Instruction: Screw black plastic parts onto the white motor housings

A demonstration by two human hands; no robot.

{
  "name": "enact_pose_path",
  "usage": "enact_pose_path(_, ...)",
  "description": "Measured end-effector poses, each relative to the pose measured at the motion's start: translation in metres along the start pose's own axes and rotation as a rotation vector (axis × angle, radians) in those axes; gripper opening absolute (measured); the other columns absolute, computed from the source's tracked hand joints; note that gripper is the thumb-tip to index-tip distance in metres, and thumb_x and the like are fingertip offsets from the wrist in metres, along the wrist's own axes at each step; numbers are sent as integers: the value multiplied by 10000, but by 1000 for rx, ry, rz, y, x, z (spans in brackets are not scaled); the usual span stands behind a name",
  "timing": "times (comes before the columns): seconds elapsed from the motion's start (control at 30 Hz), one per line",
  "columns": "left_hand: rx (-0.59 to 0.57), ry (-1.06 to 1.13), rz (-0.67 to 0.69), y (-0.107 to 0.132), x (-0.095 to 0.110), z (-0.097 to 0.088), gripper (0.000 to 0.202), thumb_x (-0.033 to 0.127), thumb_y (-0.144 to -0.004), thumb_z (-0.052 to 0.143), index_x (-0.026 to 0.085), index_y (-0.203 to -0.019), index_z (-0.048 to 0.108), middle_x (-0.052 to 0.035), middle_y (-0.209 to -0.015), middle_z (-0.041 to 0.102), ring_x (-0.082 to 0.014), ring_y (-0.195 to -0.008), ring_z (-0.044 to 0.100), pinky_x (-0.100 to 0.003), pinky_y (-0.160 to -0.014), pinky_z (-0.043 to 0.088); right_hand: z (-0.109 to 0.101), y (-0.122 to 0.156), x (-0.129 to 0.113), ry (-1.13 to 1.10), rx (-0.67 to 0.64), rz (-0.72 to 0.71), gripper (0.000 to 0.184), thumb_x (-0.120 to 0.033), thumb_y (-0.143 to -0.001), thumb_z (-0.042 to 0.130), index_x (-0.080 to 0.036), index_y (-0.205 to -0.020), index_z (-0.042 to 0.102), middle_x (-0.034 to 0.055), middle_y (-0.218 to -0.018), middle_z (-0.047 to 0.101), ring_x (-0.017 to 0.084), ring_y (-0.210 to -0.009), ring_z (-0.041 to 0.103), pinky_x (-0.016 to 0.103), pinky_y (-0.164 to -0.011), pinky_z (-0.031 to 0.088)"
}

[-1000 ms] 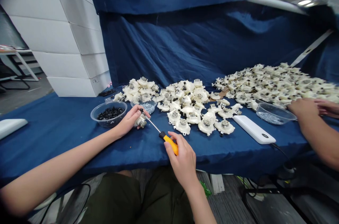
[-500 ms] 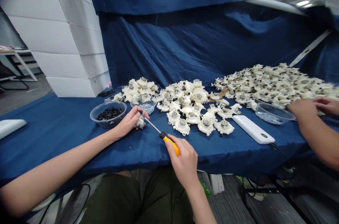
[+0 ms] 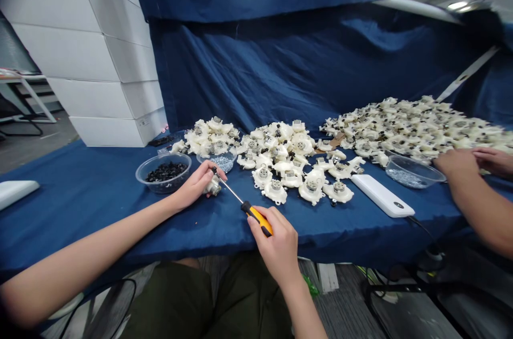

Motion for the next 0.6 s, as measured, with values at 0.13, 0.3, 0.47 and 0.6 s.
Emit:
enact_pose_path(0.13, 14, -3, -1, 0, 4, 0, 302, 502, -987, 472, 207, -1047, 491, -66, -1088, 671, -90, -656, 588, -183, -489, 487, 1, -2, 7, -64, -36, 136, 326, -451, -996, 531, -305, -1236, 696, 33, -1079, 749, 185, -1002, 705, 293, -882, 531)
enact_pose_path(0.3, 21, 38, -3, -2, 6, 5, 307, 527, -997, 399, 225, -1049, 427, -63, -1075, 668, -91, -599, 581, -202, -459, 476, 0, -6, 4, -5, -65, 79, 372, -481, -869, 712, -245, -1149, 645, 40, -1033, 703, 183, -902, 684, 282, -798, 542)
enact_pose_path(0.47, -22, -27, 21, 3, 9, 7, 310, 494, -991, 460, 198, -1049, 535, -60, -1032, 666, -91, -641, 556, -192, -495, 464, -14, -8, -5, -3, 40, -44, 230, -407, -939, 632, -223, -1052, 713, 65, -976, 676, 183, -913, 661, 291, -841, 526)
enact_pose_path(0.6, -16, -63, 48, 6, 14, 6, 297, 466, -1000, 456, 196, -1065, 564, -58, -1051, 667, -93, -678, 556, -193, -544, 476, -7, -11, 3, -224, -176, 254, 431, -526, -1001, 466, -198, -1138, 710, 42, -761, 693, 150, -625, 619, 259, -607, 498)
Point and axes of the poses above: each hand's wrist, its own y-axis away from the middle knuckle, its own z-axis out of the palm, x = y × z, the point moved 5 cm from there along -y, towards the middle knuckle
